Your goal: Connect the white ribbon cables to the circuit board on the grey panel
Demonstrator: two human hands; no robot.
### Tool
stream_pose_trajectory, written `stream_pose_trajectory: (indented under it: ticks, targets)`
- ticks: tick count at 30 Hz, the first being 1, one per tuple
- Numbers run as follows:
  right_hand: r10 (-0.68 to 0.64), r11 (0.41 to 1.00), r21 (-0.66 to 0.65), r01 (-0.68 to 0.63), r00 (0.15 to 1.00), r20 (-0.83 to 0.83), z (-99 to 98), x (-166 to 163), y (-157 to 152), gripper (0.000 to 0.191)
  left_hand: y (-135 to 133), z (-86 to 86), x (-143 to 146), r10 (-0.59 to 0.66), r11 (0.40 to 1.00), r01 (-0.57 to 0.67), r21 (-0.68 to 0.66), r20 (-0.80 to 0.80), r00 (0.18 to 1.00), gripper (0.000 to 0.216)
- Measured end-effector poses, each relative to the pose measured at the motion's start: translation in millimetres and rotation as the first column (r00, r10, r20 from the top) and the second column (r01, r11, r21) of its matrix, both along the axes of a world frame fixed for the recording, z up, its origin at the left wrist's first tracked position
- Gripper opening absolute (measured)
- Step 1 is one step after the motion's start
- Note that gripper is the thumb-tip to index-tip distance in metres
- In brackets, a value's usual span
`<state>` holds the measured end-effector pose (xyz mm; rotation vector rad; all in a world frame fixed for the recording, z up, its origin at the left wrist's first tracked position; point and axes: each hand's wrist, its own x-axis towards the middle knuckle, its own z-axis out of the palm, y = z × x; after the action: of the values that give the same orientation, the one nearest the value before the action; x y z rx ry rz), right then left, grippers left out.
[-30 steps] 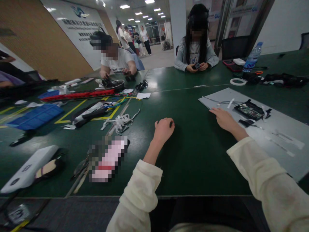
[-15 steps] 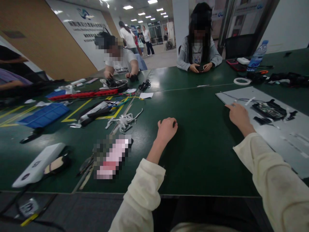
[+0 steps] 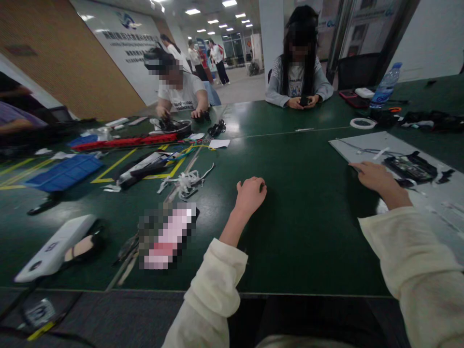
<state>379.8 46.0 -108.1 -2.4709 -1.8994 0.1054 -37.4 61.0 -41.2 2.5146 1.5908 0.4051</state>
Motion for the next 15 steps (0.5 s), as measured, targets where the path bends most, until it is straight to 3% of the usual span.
stream_pose_trajectory:
  ticks: [5,15]
  targets:
    - [-0.105,0.994,-0.031,0.102,0.990,-0.089,-0.1,-5,0,0.056,-1,1.2,1,0.010,1.000,-0.010,-0.004,-0.017,1.000,0.020]
    - [-0.231,0.965,0.094,0.246,0.962,-0.148,-12.9,7,12,0.054,-1,-3.4,0,-0.005,1.000,0.006,-0.026,0.024,1.000,0.017]
